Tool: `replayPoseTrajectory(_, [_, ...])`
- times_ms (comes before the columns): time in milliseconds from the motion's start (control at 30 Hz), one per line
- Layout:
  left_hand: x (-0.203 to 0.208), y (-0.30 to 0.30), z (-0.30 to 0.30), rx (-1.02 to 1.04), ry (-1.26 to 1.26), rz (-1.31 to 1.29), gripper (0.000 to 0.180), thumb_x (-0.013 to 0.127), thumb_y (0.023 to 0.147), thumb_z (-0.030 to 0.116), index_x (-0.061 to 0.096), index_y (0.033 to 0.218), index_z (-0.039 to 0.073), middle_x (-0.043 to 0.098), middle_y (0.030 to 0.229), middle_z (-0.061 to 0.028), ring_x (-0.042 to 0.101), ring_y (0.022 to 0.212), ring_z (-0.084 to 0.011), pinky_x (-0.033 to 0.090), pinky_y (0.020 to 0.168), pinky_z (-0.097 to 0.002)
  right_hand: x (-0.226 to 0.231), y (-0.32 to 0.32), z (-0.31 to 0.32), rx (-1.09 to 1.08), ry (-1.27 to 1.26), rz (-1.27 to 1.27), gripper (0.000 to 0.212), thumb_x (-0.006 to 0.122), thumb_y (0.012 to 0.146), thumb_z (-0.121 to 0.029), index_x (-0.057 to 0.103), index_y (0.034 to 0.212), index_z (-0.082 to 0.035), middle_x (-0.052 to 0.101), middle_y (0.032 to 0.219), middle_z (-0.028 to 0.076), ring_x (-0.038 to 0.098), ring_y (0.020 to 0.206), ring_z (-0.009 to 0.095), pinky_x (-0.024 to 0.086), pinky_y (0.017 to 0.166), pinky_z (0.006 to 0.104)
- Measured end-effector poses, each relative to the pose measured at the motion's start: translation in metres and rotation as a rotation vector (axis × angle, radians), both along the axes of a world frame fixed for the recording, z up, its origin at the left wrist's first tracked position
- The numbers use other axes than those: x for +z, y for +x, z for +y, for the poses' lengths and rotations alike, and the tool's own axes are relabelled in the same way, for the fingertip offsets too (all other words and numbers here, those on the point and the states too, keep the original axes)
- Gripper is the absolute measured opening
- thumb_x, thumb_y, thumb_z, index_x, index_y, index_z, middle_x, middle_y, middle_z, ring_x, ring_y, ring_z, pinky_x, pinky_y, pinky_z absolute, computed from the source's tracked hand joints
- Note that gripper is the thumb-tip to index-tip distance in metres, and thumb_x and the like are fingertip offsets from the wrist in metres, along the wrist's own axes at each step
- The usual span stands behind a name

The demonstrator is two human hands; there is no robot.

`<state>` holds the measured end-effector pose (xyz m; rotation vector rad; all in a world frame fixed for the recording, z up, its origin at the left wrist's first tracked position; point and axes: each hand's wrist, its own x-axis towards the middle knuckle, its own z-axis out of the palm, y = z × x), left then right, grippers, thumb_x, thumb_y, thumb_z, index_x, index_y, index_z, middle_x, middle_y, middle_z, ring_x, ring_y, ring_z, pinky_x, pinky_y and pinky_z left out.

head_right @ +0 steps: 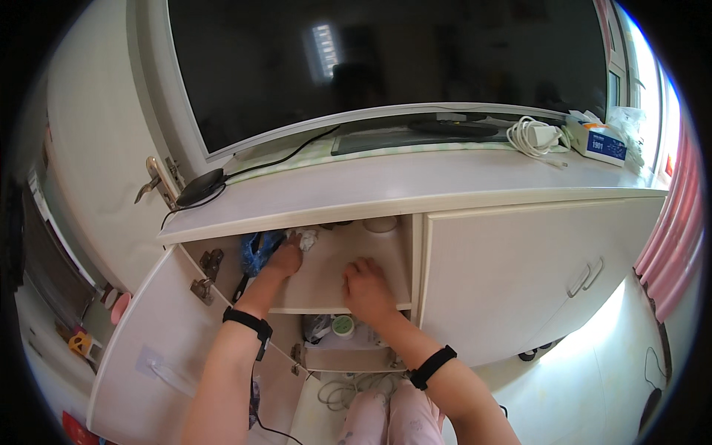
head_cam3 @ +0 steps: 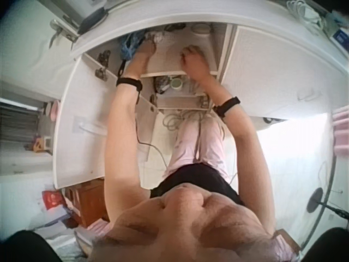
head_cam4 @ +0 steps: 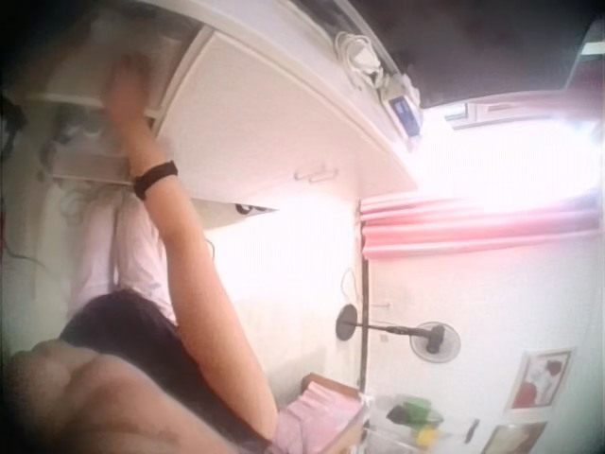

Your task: The person wipes down the interior shelves and door of a cabinet using a cloth, moving several items aside to reach the surfaces.

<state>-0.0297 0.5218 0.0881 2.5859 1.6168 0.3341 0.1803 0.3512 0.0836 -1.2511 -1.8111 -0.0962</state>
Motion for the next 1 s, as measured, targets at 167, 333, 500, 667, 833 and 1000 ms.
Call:
replayPoseTrajectory(167, [0.001,0.006,-0.025,0.145,0.018,0.082,0.053,0.045,0.091,0.012,0.038,0.141,-0.004,0.034,0.15,-0.0244,0.032,0.138,-0.0411,0.03,0.115,-0.0439,-0.002,0.003,0.001,0.014,-0.019,0.001,0.011,0.06,0.077,-0.004,0.059,0.088,-0.003,0.056,0.096,0.015,0.054,0.099,0.035,0.046,0.09,0.045])
replayPoseTrajectory(333, [-0.004,-0.016,-0.08,0.0,0.157,-0.02,0.05,0.047,0.091,0.01,0.041,0.135,-0.012,0.04,0.144,-0.0276,0.035,0.136,-0.0417,0.027,0.116,-0.0448,0.002,0.008,0.005,-0.002,0.008,0.076,0.007,0.059,0.076,0.001,0.06,0.083,-0.001,0.059,0.093,0.015,0.056,0.097,0.037,0.048,0.084,0.0457])
replayPoseTrajectory(500, [0.002,-0.022,-0.131,0.065,0.176,-0.075,0.047,0.048,0.089,0.005,0.044,0.134,-0.009,0.04,0.144,-0.0263,0.037,0.135,-0.0413,0.031,0.114,-0.0443,-0.002,0.012,0.007,0.01,0.008,0.062,0.009,0.06,0.077,-0.002,0.061,0.085,-0.003,0.059,0.092,0.013,0.056,0.097,0.034,0.048,0.085,0.0431])
replayPoseTrajectory(667, [0.005,-0.014,-0.189,0.029,0.202,-0.195,0.047,0.049,0.089,0.004,0.044,0.134,-0.006,0.051,0.134,-0.0257,0.048,0.125,-0.0403,0.041,0.107,-0.0435,0.017,0.002,-0.008,0.099,-0.054,-0.011,0.016,0.063,0.083,-0.013,0.064,0.096,-0.005,0.061,0.096,0.013,0.057,0.1,0.033,0.048,0.087,0.0417])
replayPoseTrajectory(833, [0.032,0.04,-0.202,0.04,-0.036,-0.609,0.049,0.06,0.086,0.011,0.049,0.132,-0.001,0.062,0.121,-0.0221,0.065,0.104,-0.0346,0.052,0.091,-0.039,0.02,-0.001,-0.014,0.479,-0.325,0.381,0.03,0.063,0.089,-0.019,0.062,0.114,-0.002,0.061,0.112,0.017,0.058,0.104,0.037,0.048,0.087,0.0428])
replayPoseTrajectory(1000, [0.046,0.026,-0.145,-0.013,0.174,-0.488,0.071,0.076,0.076,0.022,0.044,0.134,-0.004,0.061,0.119,-0.0178,0.063,0.103,-0.035,0.052,0.089,-0.0413,0.008,0.02,0.003,0.223,-0.233,0.065,0.031,0.061,0.085,-0.009,0.06,0.115,-0.001,0.061,0.11,0.018,0.058,0.102,0.038,0.049,0.088,0.0425])
